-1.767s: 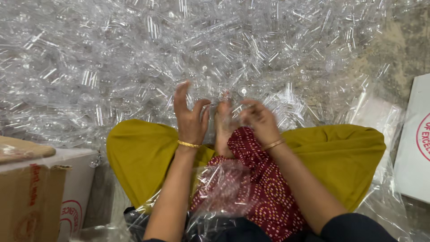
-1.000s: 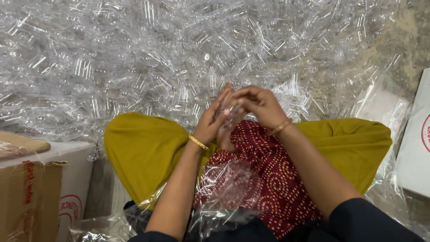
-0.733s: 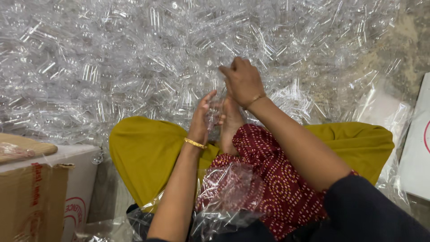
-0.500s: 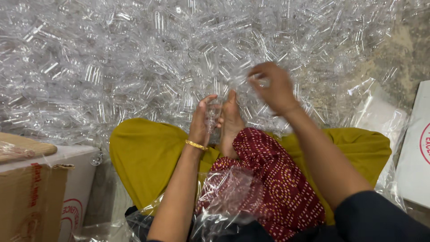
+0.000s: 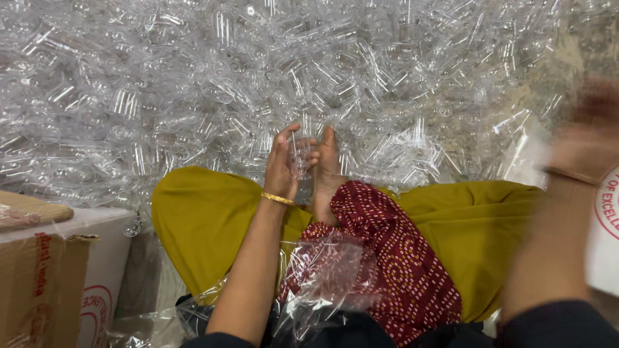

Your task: The person sits on the floor and handles clear plastic cups one at a time, picking each cup from a large pile, holding and turning it, and stacking cups together on their lap.

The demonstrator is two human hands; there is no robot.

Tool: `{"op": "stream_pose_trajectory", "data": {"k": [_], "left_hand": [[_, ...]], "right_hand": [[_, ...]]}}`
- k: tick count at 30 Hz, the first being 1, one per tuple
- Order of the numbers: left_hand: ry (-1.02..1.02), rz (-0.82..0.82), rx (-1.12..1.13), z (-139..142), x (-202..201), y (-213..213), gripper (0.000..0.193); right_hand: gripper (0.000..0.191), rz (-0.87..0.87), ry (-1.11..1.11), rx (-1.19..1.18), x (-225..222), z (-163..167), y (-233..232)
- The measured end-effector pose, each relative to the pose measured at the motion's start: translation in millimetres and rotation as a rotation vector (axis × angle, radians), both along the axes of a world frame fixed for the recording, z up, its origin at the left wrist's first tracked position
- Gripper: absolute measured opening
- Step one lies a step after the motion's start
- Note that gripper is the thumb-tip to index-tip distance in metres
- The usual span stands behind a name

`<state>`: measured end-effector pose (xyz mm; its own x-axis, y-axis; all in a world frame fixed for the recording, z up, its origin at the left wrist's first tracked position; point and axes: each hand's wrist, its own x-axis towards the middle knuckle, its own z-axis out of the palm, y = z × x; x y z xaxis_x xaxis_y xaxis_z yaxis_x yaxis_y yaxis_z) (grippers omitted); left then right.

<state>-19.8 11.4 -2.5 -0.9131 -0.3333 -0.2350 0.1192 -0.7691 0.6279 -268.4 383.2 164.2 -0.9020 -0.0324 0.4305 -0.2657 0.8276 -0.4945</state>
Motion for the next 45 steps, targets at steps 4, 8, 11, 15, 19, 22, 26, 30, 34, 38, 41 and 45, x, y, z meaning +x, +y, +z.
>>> {"op": "stream_pose_trajectory", "data": {"k": [4,8,11,15,19,22,26,30,34,38,41,45], "left_hand": [[0.004,0.071,-0.065,10,7,-6,0.054],[0.003,0.119,0.028,17,12,-9,0.05],[0.053,0.138,0.065,17,14,-8,0.051],[0.068,0.182,0.088,9,10,-4,0.05],[-0.055,0.269,-0.119,1,2,5,0.047],[0.025,0.342,-0.421,1,-1,11,0.054],[-0.173,0.437,-0.934,15,6,17,0.062],[-0.245,0.478,-1.094,33,8,30,0.063],[-0.232,0.516,-1.165,42,7,34,0.061],[-0.161,0.526,-0.914,41,16,25,0.058],[-0.188,0.588,-0.909,38,30,16,0.056],[-0.17,0.64,-0.727,28,30,3,0.055]], "right_hand": [[0.032,0.549,-0.43,-0.247,39,-70,-185],[0.046,0.642,-0.432,0.021,67,-134,-290],[0.035,0.664,-0.407,0.014,74,-124,-300],[0.017,0.631,-0.362,-0.039,93,-75,-248],[0.027,0.656,-0.717,-0.24,146,-72,-204],[0.028,0.739,-0.756,-0.35,187,-88,-205],[0.021,0.614,-0.578,-0.274,209,-95,-219],[0.018,0.576,-0.39,-0.053,205,-91,-223],[0.013,0.581,-0.221,0.046,193,-94,-234],[0.014,0.403,-0.736,0.069,165,-95,-250],[0.02,0.375,-0.738,0.03,131,-89,-259],[0.028,0.554,-0.248,-0.051,97,-99,-288]]}}
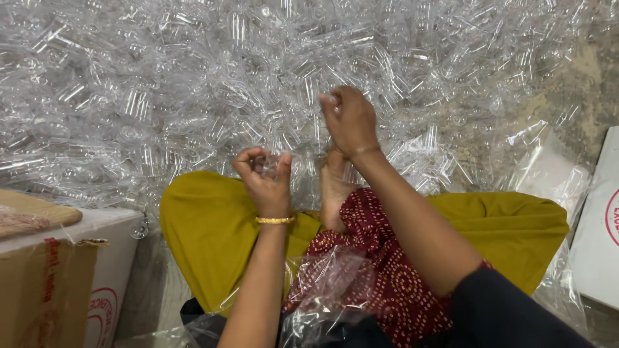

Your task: The person sits on the floor and handles clear plastic cups one at a time, picking each cup from a large pile, holding and turning it, and stacking cups together on their lap.

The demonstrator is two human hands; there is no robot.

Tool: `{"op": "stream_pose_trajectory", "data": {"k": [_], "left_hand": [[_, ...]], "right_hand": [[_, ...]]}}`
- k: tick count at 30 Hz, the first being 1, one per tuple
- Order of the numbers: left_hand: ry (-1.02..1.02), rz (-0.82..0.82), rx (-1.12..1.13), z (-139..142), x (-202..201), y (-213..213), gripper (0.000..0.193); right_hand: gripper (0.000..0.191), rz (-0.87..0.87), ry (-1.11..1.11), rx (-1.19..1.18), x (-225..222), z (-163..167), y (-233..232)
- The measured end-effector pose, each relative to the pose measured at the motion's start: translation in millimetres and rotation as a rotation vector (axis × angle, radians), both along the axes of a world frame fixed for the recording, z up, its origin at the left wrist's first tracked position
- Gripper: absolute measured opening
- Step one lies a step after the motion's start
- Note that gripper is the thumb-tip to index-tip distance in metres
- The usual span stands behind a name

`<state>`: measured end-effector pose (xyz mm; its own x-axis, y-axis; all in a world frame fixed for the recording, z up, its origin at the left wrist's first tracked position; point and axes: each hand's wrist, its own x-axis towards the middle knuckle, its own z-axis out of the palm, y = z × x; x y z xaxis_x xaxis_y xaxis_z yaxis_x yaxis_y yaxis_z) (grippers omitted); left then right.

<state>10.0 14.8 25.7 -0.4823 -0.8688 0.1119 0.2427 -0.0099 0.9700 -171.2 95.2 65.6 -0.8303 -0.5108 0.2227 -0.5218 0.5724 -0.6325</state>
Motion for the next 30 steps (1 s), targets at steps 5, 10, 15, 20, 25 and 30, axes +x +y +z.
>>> {"op": "stream_pose_trajectory", "data": {"k": [5,10,15,20,25,30], "left_hand": [[-0.008,0.0,0.02,-11,-9,-6,0.055],[0.0,-0.025,0.077,-19,-11,-7,0.054],[0.024,-0.123,0.076,-24,-18,-4,0.054],[0.007,-0.229,0.095,-24,-12,-6,0.056],[0.006,-0.436,0.247,-16,-15,-8,0.059],[0.011,-0.556,0.332,-7,-17,-3,0.071]], "right_hand": [[0.033,0.102,0.08,0.034,-12,-24,-17],[0.033,0.057,-0.164,-0.078,-3,-7,21],[0.047,0.056,0.004,0.018,-2,-25,6],[0.049,0.081,0.023,0.122,-8,-76,-15],[0.066,0.002,-0.802,-0.449,-35,11,63],[0.042,-0.155,-0.594,-1.37,-95,96,266]]}}
